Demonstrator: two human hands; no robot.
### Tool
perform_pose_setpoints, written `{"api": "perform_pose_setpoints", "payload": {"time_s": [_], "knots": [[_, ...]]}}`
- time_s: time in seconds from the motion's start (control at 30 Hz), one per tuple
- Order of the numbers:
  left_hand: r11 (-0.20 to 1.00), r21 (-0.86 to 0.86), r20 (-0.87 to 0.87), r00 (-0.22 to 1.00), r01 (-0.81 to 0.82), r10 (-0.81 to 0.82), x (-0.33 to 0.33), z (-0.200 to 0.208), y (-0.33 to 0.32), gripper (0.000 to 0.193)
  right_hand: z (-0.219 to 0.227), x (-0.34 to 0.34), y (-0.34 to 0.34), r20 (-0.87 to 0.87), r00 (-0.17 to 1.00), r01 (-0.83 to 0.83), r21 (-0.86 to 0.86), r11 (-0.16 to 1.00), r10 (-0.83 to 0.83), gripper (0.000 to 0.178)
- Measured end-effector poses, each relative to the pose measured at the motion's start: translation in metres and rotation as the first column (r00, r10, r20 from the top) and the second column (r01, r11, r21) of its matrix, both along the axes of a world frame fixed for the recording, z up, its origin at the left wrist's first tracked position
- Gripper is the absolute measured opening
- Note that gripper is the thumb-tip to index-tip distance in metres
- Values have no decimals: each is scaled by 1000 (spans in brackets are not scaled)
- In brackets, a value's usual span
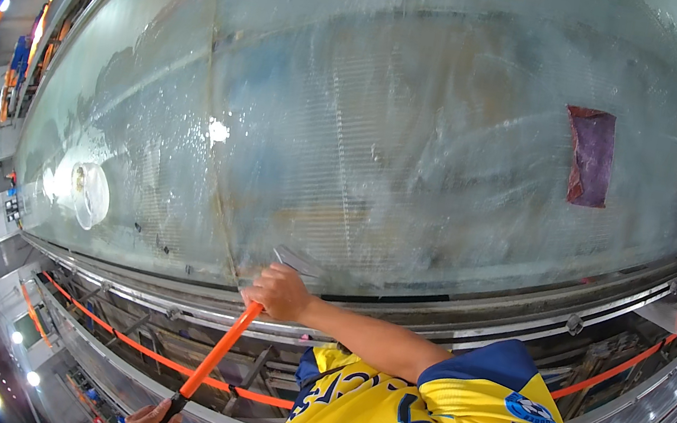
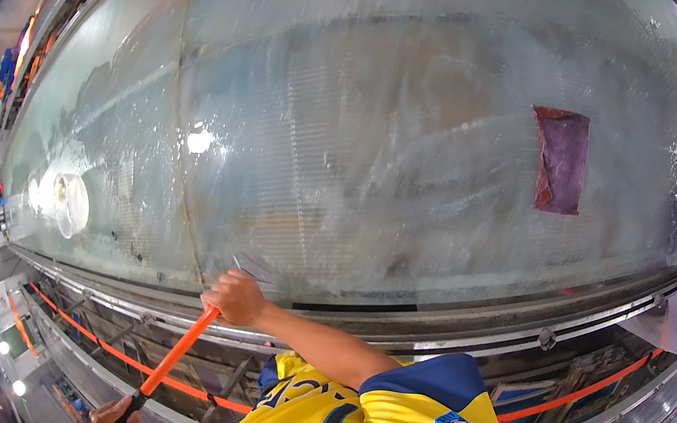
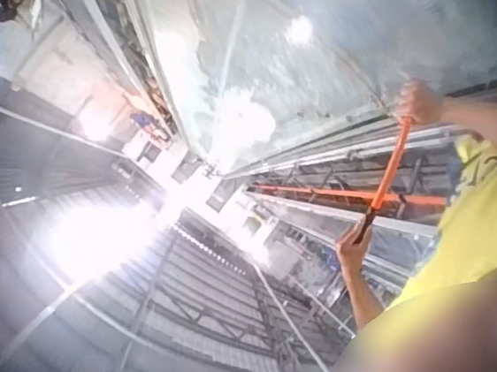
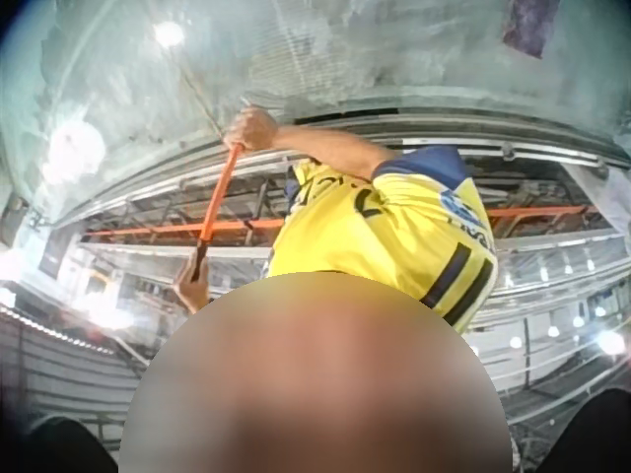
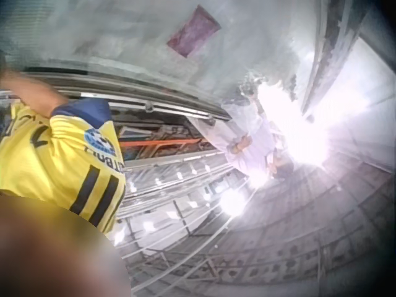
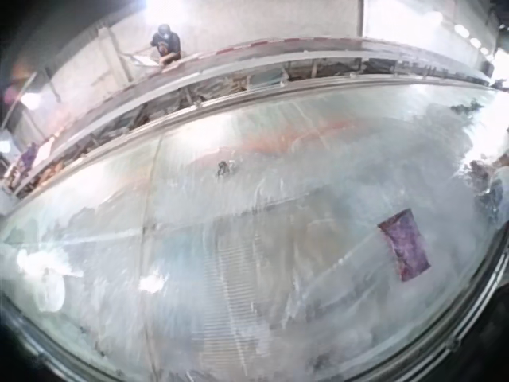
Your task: The person cleans a large curved glass surface using a long-handled squeegee and a purple cloth. They repeatedly apply the squeegee to remove liquid and wipe the surface with the cloth to remove residue.
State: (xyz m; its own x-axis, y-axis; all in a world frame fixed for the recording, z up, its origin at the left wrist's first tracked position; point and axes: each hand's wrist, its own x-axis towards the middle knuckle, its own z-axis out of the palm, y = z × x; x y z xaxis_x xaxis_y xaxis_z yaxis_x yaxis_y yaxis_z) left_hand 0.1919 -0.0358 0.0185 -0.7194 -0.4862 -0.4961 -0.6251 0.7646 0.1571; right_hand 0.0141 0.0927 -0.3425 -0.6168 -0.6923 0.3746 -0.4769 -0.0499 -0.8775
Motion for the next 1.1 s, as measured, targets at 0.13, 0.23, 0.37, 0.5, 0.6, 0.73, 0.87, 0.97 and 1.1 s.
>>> {"api": "perform_pose_setpoints", "payload": {"time_s": [0.13, 0.23, 0.37, 0.5, 0.6, 0.73, 0.87, 0.97, 1.1], "knots": [[987, 47, -197, 970, 155, -143, 18, -35, 5, 38, -14, 18, 44, -91, 990, 113, 103, 988, -104, 17], [991, 91, -148, 986, 96, -82, -29, -63, 35, 38, -31, -40, 88, -272, 928, 285, 76, 956, -255, 18], [975, 106, -285, 945, 198, -161, -158, -109, 92, 35, -67, -191, 146, -566, 759, 421, 47, 906, -324, 17], [968, 141, -390, 910, 209, -140, -184, -134, 132, 32, -46, -277, 168, -427, 883, 317, 233, 919, -196, 16], [978, 198, -319, 948, 68, -2, -115, -99, 103, 33, -40, -178, 134, -289, 945, 182, 85, 980, -151, 17], [992, 122, -226, 972, -32, 59, 4, -53, 60, 36, -15, -33, 74, -158, 987, 50, 123, 991, -30, 16], [981, 95, -228, 956, -168, 185, -20, -63, 85, 35, -37, -63, 54, -353, 931, 115, 36, 993, -95, 16], [995, 100, -252, 967, -22, 47, -93, -98, 90, 34, -68, -98, 69, -370, 917, 193, 86, 977, -148, 19], [978, 181, -195, 971, -105, 141, -47, -48, 70, 33, -39, -99, 56, -265, 948, 205, 83, 975, -176, 20]]}}
